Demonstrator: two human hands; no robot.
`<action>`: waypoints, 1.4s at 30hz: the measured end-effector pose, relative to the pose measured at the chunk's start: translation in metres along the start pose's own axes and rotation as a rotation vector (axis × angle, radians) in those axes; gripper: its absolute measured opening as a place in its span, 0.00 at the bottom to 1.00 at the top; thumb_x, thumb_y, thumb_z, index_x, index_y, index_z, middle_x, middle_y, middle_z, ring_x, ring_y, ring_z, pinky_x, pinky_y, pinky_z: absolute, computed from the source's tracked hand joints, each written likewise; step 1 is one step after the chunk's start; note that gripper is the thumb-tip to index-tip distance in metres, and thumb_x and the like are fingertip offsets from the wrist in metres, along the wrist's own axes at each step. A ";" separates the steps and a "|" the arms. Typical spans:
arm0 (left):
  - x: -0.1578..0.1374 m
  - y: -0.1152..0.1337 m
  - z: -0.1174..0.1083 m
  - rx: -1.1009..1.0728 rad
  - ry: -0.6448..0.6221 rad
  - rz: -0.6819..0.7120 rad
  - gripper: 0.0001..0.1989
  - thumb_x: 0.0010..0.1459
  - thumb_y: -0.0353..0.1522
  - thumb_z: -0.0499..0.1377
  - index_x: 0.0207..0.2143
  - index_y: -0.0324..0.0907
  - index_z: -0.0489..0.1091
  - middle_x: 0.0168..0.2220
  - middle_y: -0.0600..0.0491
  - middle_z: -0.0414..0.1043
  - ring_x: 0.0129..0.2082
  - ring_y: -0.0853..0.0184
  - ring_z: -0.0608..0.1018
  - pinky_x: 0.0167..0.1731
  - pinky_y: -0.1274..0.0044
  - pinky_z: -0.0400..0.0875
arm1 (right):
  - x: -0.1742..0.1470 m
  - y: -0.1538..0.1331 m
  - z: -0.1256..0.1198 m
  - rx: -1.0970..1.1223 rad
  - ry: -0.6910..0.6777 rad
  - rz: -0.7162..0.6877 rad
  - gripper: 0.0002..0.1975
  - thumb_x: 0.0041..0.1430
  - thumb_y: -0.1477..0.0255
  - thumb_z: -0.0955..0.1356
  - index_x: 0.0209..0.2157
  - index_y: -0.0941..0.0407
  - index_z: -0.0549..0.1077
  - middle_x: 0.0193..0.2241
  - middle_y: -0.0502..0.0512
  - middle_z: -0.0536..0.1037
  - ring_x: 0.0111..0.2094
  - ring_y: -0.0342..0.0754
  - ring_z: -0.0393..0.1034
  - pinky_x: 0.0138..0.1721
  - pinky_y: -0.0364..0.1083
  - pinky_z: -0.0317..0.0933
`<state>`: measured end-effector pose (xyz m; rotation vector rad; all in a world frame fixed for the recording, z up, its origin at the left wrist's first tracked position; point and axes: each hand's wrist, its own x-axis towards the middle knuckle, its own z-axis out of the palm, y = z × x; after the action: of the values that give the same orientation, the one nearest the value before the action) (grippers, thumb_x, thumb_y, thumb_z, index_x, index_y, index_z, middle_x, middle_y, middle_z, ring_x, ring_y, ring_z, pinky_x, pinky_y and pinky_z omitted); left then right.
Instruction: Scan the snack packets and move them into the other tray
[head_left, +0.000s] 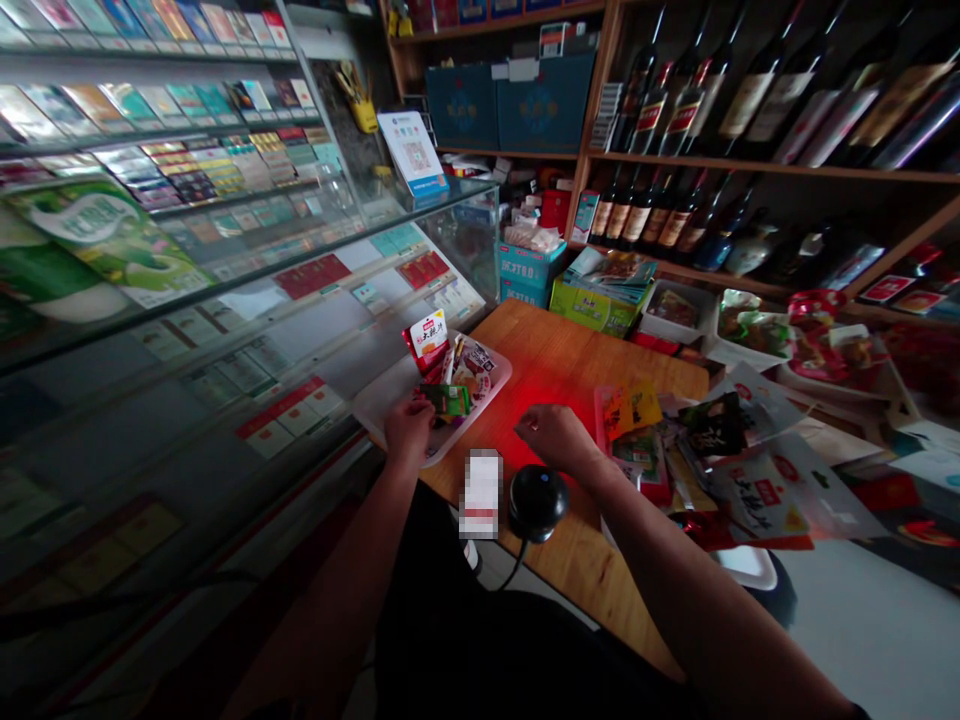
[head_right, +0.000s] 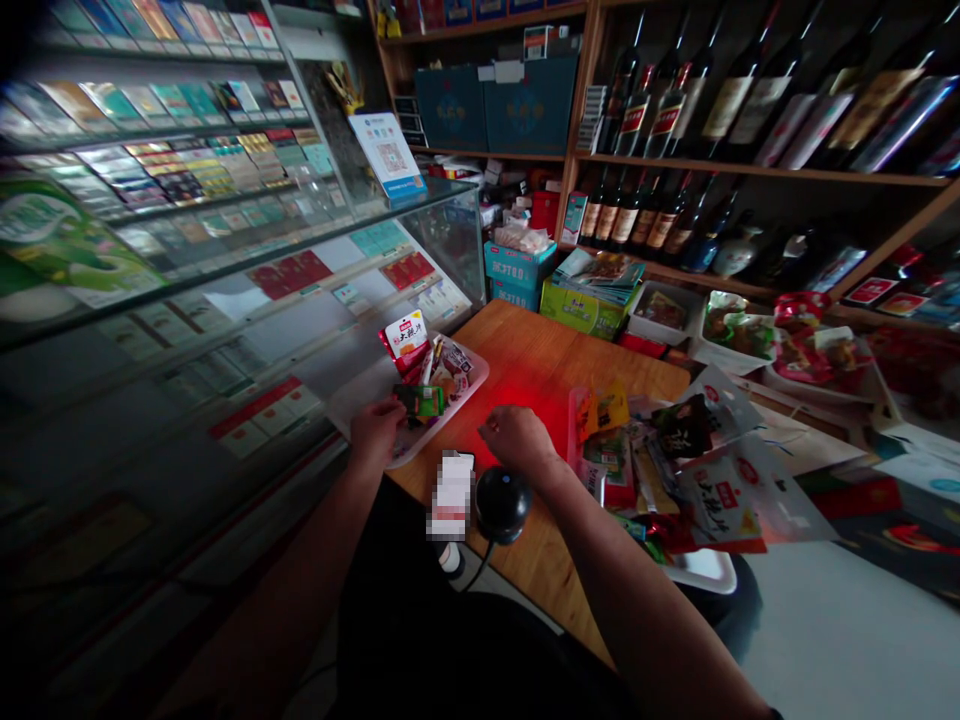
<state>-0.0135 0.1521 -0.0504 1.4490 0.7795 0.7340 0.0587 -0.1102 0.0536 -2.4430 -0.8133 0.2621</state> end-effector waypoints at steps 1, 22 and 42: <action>-0.002 0.006 -0.001 -0.039 -0.001 0.022 0.12 0.44 0.35 0.66 0.32 0.38 0.74 0.30 0.53 0.76 0.26 0.69 0.76 0.29 0.77 0.72 | -0.001 0.000 0.001 0.045 0.012 -0.010 0.11 0.59 0.69 0.67 0.35 0.56 0.82 0.34 0.57 0.83 0.36 0.49 0.78 0.36 0.43 0.62; -0.099 0.100 0.053 -0.038 -0.573 0.208 0.21 0.55 0.38 0.67 0.50 0.43 0.71 0.44 0.48 0.79 0.43 0.62 0.81 0.43 0.71 0.75 | -0.032 0.024 -0.003 0.825 0.275 0.019 0.16 0.58 0.60 0.67 0.31 0.59 0.78 0.26 0.51 0.76 0.28 0.44 0.67 0.30 0.42 0.59; -0.100 0.068 0.080 0.301 -0.674 0.301 0.15 0.59 0.45 0.60 0.34 0.42 0.75 0.28 0.55 0.71 0.27 0.67 0.69 0.29 0.78 0.60 | -0.034 0.068 0.015 0.519 0.260 0.108 0.17 0.60 0.64 0.62 0.31 0.59 0.78 0.25 0.50 0.75 0.29 0.44 0.67 0.31 0.41 0.57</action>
<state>-0.0016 0.0245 0.0169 1.9607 0.1499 0.3059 0.0601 -0.1697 0.0040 -1.9782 -0.4325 0.1642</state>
